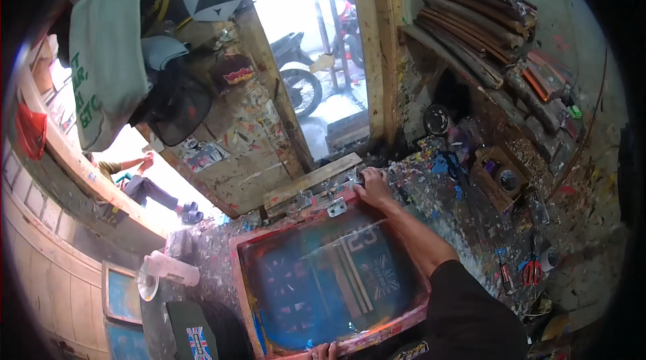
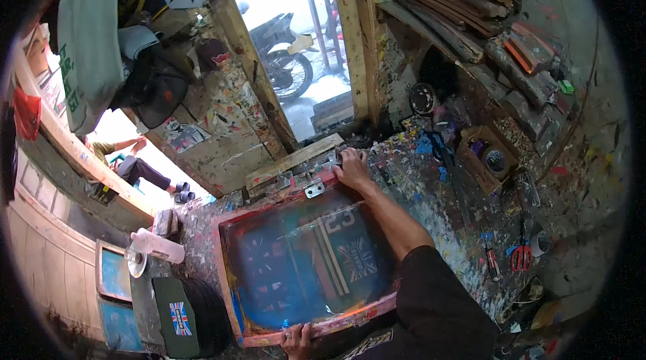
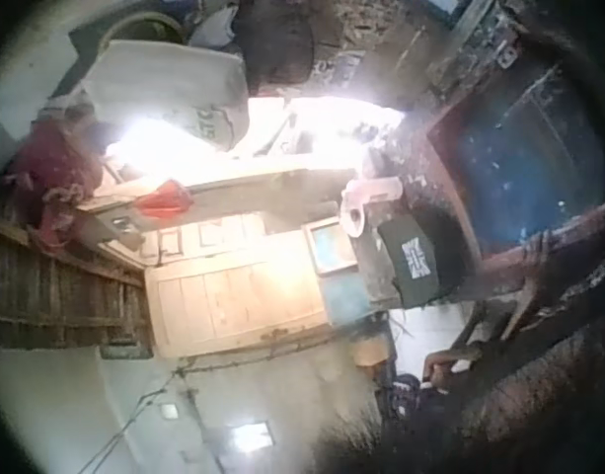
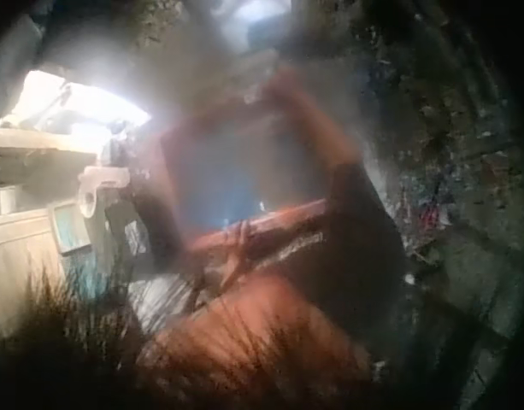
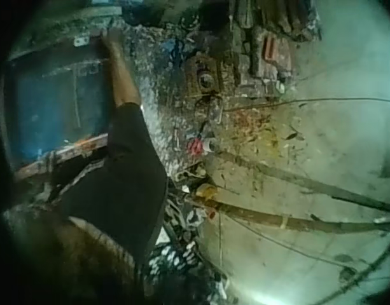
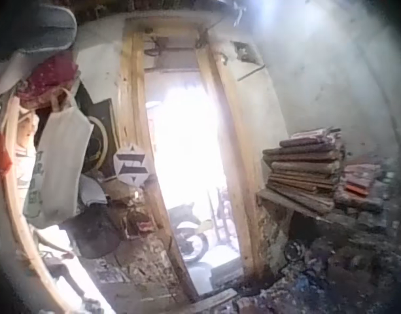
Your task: The person cleans a screen printing frame and then handles several metal components, including a clamp and mounting hardware.
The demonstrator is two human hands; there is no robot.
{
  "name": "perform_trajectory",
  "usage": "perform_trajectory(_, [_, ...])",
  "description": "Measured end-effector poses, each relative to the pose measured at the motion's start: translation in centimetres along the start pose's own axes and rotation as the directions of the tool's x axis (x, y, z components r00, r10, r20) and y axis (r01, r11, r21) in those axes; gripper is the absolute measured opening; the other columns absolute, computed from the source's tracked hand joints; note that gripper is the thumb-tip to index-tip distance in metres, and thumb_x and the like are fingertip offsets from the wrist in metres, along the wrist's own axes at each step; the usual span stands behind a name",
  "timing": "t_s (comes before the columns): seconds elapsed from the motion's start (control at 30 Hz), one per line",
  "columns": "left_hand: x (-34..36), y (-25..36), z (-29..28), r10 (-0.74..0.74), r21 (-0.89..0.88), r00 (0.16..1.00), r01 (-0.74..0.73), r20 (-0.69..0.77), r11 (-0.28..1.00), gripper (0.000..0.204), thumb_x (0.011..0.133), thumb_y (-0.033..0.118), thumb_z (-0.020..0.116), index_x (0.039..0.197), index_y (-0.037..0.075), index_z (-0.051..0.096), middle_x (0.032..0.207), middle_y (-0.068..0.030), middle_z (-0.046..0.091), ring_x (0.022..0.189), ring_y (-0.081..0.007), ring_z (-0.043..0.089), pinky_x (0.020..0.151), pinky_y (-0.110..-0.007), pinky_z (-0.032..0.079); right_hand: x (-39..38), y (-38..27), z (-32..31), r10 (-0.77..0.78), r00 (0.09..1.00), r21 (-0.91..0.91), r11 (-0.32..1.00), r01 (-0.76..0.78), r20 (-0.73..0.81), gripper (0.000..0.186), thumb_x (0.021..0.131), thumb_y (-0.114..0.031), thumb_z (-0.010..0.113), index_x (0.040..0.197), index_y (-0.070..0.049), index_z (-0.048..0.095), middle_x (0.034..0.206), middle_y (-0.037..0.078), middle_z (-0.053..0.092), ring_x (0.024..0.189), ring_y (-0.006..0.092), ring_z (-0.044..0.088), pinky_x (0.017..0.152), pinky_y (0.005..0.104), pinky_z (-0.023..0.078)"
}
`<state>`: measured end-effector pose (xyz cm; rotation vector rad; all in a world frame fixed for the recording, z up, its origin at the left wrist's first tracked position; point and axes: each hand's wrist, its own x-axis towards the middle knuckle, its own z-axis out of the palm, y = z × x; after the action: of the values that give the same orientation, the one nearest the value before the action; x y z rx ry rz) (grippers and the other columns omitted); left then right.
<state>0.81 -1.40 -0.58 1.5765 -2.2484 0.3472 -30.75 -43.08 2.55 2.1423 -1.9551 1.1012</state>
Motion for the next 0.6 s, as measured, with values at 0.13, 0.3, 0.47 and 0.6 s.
perform_trajectory(0.13, [-0.6, 0.1, -0.8, -0.002, 0.025, 1.000, 0.003, -0.024, 1.000, 0.048, 0.081, 0.048, 0.064, 0.116, 0.015, 0.063, 0.106, -0.0079, 0.061, 0.097, -0.0291, 0.061, 0.080, -0.047, 0.049, -0.8, -1.1, -1.4, -0.186, 0.982, -0.056, 0.981, 0.185, -0.020, 0.035, 0.080, -0.030, 0.069, 0.104, -0.006, 0.061, 0.119, 0.014, 0.058, 0.123, 0.0280, 0.047, 0.101, 0.0505, 0.030])
perform_trajectory(0.3, [-2.1, 0.0, -0.6, 0.003, 0.068, 1.000, -0.001, -0.030, 0.998, 0.049, 0.082, 0.049, 0.063, 0.117, 0.015, 0.062, 0.107, -0.0084, 0.061, 0.099, -0.0300, 0.060, 0.080, -0.048, 0.049, 0.0, -0.1, -0.6, 0.157, 0.986, 0.115, 0.980, -0.163, 0.053, 0.036, 0.080, -0.029, 0.069, 0.108, -0.007, 0.061, 0.119, 0.008, 0.059, 0.123, 0.0257, 0.047, 0.099, 0.0527, 0.032])
perform_trajectory(0.47, [-1.0, -0.2, -1.8, -0.047, -0.051, 0.997, 0.050, 0.066, 0.997, 0.053, 0.062, 0.045, 0.076, 0.104, 0.015, 0.063, 0.098, -0.0029, 0.060, 0.090, -0.0214, 0.062, 0.083, -0.043, 0.040, 0.9, -0.6, 0.4, 0.174, 0.984, -0.046, 0.984, -0.172, 0.031, 0.042, 0.081, -0.036, 0.068, 0.115, -0.012, 0.062, 0.121, 0.007, 0.059, 0.123, 0.0240, 0.048, 0.101, 0.0566, 0.029])
perform_trajectory(0.6, [-1.3, -0.1, -1.8, -0.010, -0.063, 0.997, 0.015, 0.073, 0.998, 0.056, 0.062, 0.046, 0.077, 0.106, 0.014, 0.063, 0.099, -0.0033, 0.060, 0.091, -0.0205, 0.061, 0.085, -0.043, 0.040, 2.9, -1.6, -0.8, 0.305, 0.937, -0.096, 0.952, -0.292, 0.173, 0.051, 0.084, -0.044, 0.064, 0.120, -0.007, 0.059, 0.127, 0.009, 0.056, 0.128, 0.0264, 0.043, 0.102, 0.0651, 0.026])
